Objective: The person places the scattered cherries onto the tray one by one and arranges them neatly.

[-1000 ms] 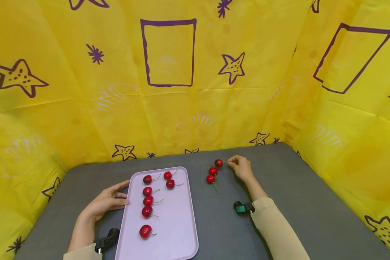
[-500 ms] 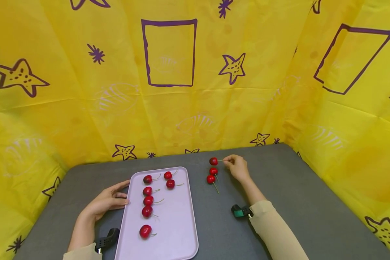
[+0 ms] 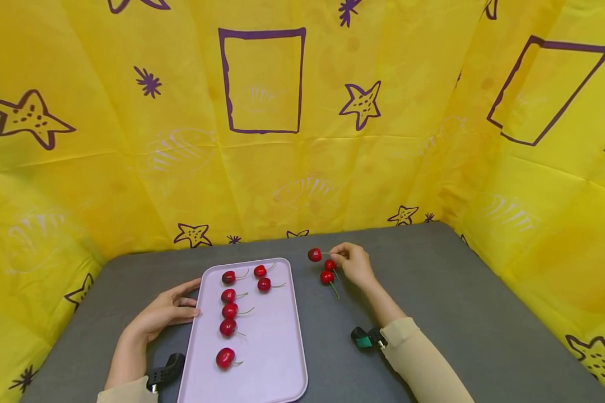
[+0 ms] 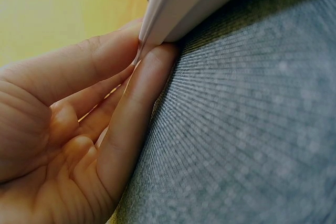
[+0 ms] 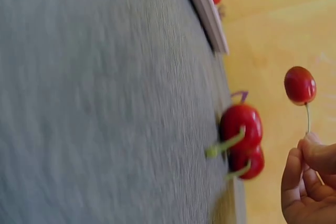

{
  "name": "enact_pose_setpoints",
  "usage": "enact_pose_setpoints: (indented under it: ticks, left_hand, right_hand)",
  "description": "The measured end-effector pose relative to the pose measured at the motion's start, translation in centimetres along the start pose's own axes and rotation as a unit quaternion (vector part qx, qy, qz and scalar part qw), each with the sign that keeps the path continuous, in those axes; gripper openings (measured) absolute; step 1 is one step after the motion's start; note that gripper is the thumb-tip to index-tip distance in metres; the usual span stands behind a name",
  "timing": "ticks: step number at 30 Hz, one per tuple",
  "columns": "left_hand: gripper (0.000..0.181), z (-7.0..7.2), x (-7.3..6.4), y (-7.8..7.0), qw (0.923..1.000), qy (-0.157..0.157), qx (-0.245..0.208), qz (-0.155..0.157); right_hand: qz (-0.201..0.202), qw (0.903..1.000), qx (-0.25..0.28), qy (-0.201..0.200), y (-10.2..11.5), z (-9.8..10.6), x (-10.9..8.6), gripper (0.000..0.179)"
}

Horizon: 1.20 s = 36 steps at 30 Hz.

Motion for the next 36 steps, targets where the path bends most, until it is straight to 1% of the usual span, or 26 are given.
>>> enact_pose_setpoints:
  ticks: [2, 4, 9, 15, 23, 27, 30, 33, 36]
  left_hand:
    - [0.086, 0.0, 0.1, 0.1, 1.0000, -0.003, -0.001, 0.002]
    - [0.086, 0.0, 0.1, 0.2, 1.0000, 0.001, 0.001, -0.003]
    - [0.086, 0.1, 0.3, 0.3, 1.0000, 0.000, -0.001, -0.003]
    - [0.086, 0.0, 0.2, 0.2, 1.0000, 0.004, -0.001, -0.007]
    - [0.086, 0.0, 0.1, 0.1, 1.0000, 0.003, 0.004, -0.003]
    - [0.086, 0.0, 0.0, 0.1, 1.0000, 0.000, 0.004, 0.002]
    - [0.086, 0.0, 0.0, 0.1, 1.0000, 0.000, 0.003, 0.000]
    - [0.086, 0.1, 0.0, 0.2, 1.0000, 0.002, 0.003, -0.004]
    - [0.085, 0.2, 0.1, 0.3, 1.0000, 0.002, -0.001, -0.002]
  right_hand:
    - [0.002, 1.0000, 0.009, 0.004, 0.5, -0.2, -0.3, 0.007]
    - [0.003, 0.9998, 0.019, 0.009, 1.1, -0.4, -0.5, 0.007]
    - [0.011, 0.9990, 0.035, 0.024, 2.0, -1.0, -1.0, 0.006]
    - [0.021, 0.9986, 0.035, 0.034, 2.9, -1.7, -1.6, 0.007]
    - [0.032, 0.9968, 0.048, 0.055, 4.1, -3.0, -2.6, 0.004]
    - [0.045, 0.9954, 0.051, 0.068, 4.7, -3.6, -3.1, 0.005]
    - [0.061, 0.9936, 0.055, 0.078, 5.0, -4.2, -3.4, 0.005]
    - [0.068, 0.9925, 0.053, 0.086, 5.3, -4.8, -3.8, 0.005]
    - [0.070, 0.9921, 0.046, 0.094, 5.6, -5.3, -4.1, 0.005]
Point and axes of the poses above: each hand's wrist, its own x-axis towards the middle knuckle, its own z-axis out of the back of the hand, y = z × x, the point moved 1 cm from there along x, towards the middle knuckle, and after that the axes turned 9 degrees about -x, right-handed, at the moved point
